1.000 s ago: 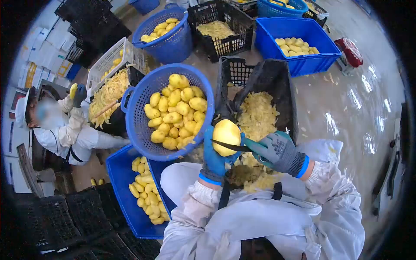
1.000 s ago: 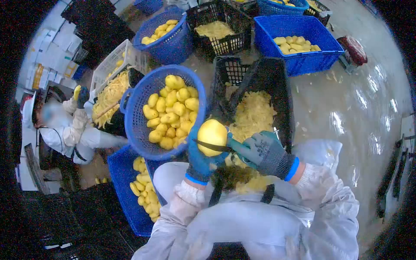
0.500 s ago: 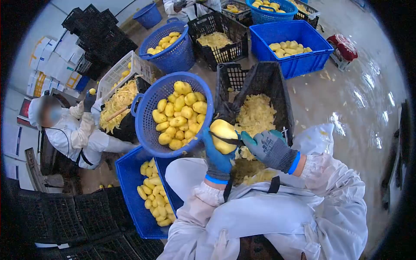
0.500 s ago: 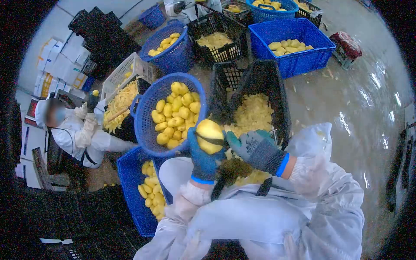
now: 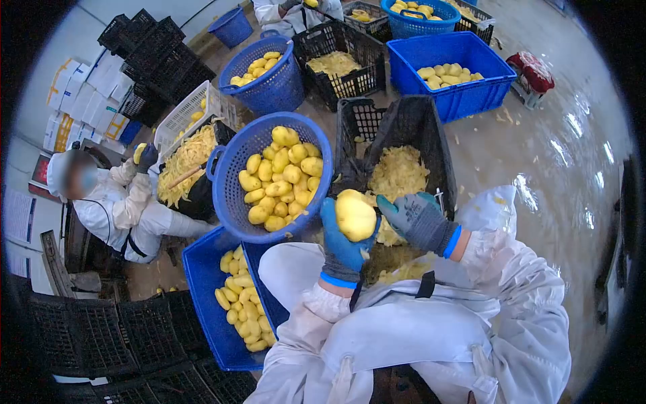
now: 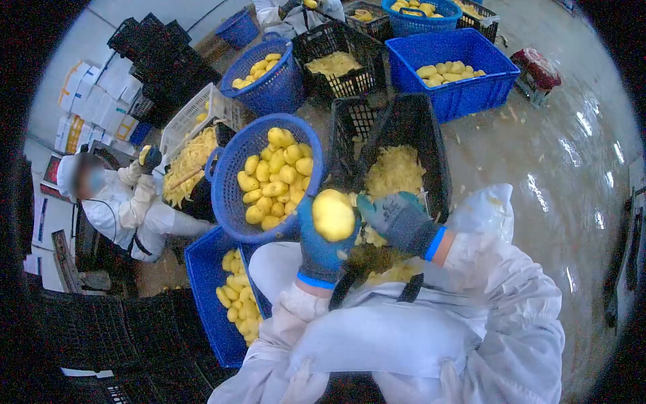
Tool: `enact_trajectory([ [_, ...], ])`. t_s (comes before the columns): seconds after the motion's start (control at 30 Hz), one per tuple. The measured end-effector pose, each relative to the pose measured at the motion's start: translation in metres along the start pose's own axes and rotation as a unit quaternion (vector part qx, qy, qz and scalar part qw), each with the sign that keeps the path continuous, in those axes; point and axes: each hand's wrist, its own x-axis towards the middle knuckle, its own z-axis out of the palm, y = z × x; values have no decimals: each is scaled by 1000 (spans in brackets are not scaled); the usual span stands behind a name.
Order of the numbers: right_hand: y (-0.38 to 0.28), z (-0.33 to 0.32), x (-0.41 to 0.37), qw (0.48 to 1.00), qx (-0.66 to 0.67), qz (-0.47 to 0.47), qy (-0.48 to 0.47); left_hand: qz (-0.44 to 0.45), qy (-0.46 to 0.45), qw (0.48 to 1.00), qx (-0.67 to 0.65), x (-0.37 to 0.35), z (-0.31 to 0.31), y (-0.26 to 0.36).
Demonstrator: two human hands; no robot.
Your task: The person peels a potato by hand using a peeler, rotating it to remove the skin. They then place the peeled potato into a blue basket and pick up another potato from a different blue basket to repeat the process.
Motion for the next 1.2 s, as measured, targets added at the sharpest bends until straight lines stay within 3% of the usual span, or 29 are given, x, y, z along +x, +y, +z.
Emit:
enact_trajectory([
  [0.07,7,-2,-1,1000,8,-8,4,-145,36,984,-101,3,2,7],
  [0.13,6,3,-2,1000,7,-5,14,54,15,995,85,-2,2,-8],
  [0.2,4,5,0,1000,10,10,11,133,19,980,146,-5,6,-13],
  [0.33,8,5,0,999,18,34,-24,4,7,1000,21,-2,3,-9],
  [0.4,17,6,0,1000,5,15,-27,-19,-37,999,-1,0,-1,-6],
  [0.5,31,0,2,996,68,-38,53,19,-83,996,-17,-2,7,-4],
  [0.63,40,-24,10,990,129,-19,-57,-83,-56,984,-145,3,8,-6],
  [0.77,41,-39,11,982,172,0,-81,-175,-40,959,-219,11,0,-8],
  [1.07,42,-46,11,985,162,-3,-57,-154,-37,965,-211,8,10,-2],
  [1.2,29,-56,9,991,127,20,-46,-96,-62,983,-142,10,2,-3],
])
